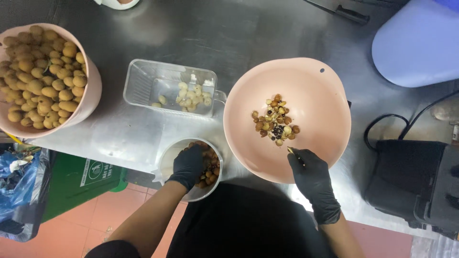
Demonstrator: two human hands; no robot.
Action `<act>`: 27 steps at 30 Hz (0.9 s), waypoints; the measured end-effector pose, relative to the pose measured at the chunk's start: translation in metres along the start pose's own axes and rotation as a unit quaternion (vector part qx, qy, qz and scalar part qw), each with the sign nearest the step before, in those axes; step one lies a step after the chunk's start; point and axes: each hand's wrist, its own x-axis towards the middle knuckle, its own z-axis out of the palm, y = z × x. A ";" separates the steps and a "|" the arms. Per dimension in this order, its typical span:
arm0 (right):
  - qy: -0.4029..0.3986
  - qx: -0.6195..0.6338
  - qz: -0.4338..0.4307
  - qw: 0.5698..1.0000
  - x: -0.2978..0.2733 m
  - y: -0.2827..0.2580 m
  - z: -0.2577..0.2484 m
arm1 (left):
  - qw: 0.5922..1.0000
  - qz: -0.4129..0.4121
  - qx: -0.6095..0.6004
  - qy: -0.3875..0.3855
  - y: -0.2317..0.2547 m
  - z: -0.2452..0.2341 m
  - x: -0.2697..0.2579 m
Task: Peel and deseed longan fruit using hands and a small wooden tool.
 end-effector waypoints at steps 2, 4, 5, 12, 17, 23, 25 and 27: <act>0.001 0.013 0.003 1.000 -0.002 0.000 -0.001 | 0.998 0.002 -0.020 -0.061 0.008 -0.030 -0.003; -0.006 0.023 0.001 1.000 -0.004 0.003 0.002 | 0.991 -0.008 -0.043 -0.123 0.012 -0.041 -0.009; -0.020 0.006 0.003 1.000 -0.004 0.006 0.004 | 0.978 -0.041 -0.006 -0.205 0.012 -0.038 -0.013; -0.028 -0.006 -0.031 0.999 0.002 -0.002 -0.001 | 0.978 0.098 0.084 -0.165 0.001 -0.006 -0.014; -0.056 0.049 -0.010 0.997 0.000 -0.004 -0.011 | 0.977 0.010 -0.130 -0.171 0.009 -0.060 -0.021; -0.080 0.156 -0.048 0.983 -0.013 -0.056 -0.033 | 0.603 -0.078 -0.785 -0.123 0.058 -0.084 -0.043; -0.080 0.206 -0.081 0.972 -0.016 -0.084 -0.046 | 0.485 -0.048 -0.861 -0.144 0.086 -0.089 -0.043; -0.039 0.215 -0.121 0.968 -0.020 -0.103 -0.056 | 0.486 -0.035 -0.859 -0.154 0.117 -0.097 -0.047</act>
